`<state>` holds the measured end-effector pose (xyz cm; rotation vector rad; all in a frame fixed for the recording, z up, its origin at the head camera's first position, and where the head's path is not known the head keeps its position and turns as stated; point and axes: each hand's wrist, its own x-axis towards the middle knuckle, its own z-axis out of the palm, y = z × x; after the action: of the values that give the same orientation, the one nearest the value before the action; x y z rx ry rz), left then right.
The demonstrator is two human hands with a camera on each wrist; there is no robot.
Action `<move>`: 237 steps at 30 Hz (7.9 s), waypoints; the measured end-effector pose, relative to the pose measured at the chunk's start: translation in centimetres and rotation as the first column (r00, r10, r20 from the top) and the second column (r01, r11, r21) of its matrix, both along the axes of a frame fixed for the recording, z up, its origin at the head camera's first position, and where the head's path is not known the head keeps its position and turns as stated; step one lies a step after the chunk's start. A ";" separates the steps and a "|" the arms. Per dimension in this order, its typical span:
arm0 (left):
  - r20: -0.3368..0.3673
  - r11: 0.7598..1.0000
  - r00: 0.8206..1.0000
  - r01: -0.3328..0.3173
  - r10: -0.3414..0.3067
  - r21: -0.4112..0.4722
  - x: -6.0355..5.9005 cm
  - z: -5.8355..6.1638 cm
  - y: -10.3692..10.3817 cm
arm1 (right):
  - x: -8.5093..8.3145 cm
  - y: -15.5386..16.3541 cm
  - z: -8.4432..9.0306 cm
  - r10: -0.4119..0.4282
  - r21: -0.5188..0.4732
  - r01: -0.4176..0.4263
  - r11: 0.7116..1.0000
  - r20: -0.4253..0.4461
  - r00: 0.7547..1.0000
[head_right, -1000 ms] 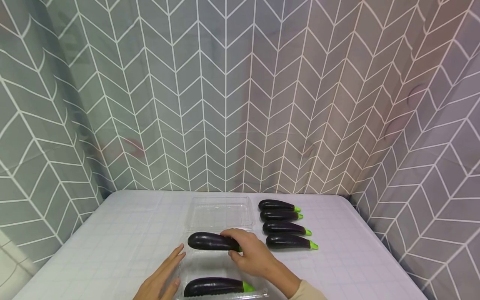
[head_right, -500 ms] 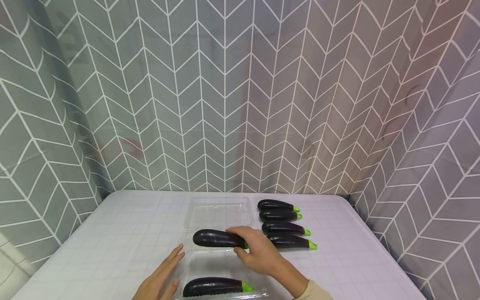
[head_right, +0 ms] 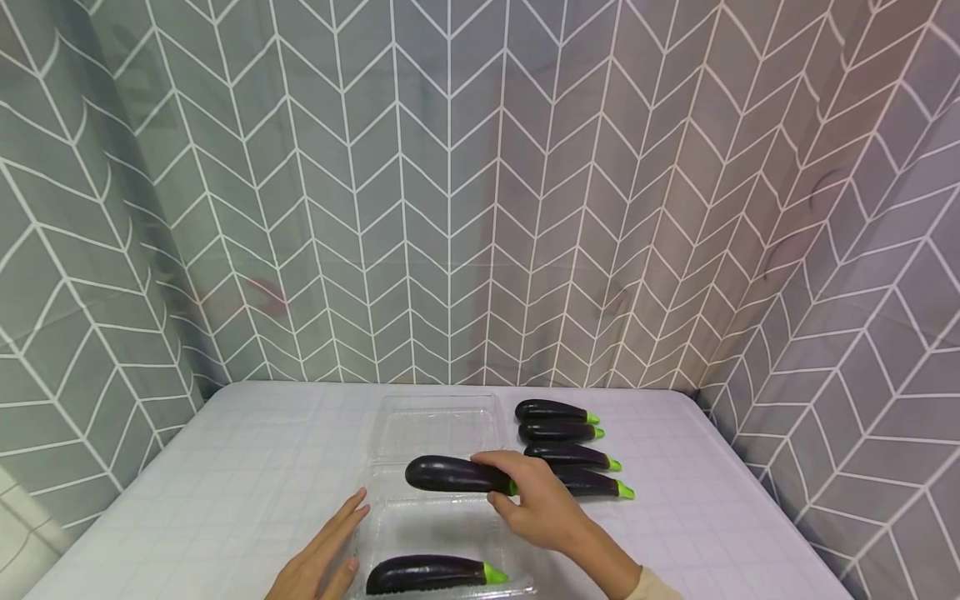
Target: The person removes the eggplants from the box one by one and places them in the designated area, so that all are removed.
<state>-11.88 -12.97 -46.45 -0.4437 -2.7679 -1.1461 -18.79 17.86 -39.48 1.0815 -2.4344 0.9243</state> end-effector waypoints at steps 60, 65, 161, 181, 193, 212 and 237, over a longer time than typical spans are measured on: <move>-0.189 0.999 0.982 0.005 0.002 0.036 -0.2 -1.0 0.0 | 2.4 9.3 0.4 -0.266 -0.004 0.267 0.964 0.062 0.962; -0.187 0.999 0.982 0.005 0.003 0.043 -0.2 -1.0 0.0 | 2.3 9.9 0.1 -0.285 0.014 0.284 0.959 0.071 0.956; -0.304 1.000 0.952 -0.014 0.017 0.014 -0.9 -1.3 0.3 | 1.3 14.0 -4.0 -0.344 0.183 0.348 0.920 -0.053 0.938; -0.252 1.000 0.968 -0.009 0.003 -0.023 -0.7 -0.9 -0.1 | 1.5 9.0 -1.2 -0.202 0.084 0.204 0.975 -0.037 0.979; -0.262 0.994 0.965 0.050 -0.024 0.093 -1.2 -0.6 0.0 | 0.9 5.8 -0.6 -0.078 0.051 0.078 0.996 -0.006 0.997; -0.248 0.982 0.969 0.055 -0.008 0.181 -1.4 -0.7 0.2 | 0.9 1.0 -1.2 0.098 0.064 -0.097 0.993 -0.005 0.995; -0.223 0.989 0.975 0.048 -0.015 0.143 -1.2 -0.9 0.3 | 1.4 -3.6 -1.8 0.274 0.192 -0.315 0.929 0.211 0.938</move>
<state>-13.11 -12.69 -47.30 -0.5629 -2.4756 -1.2170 -17.41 14.27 -41.30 1.5422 -2.6185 0.8835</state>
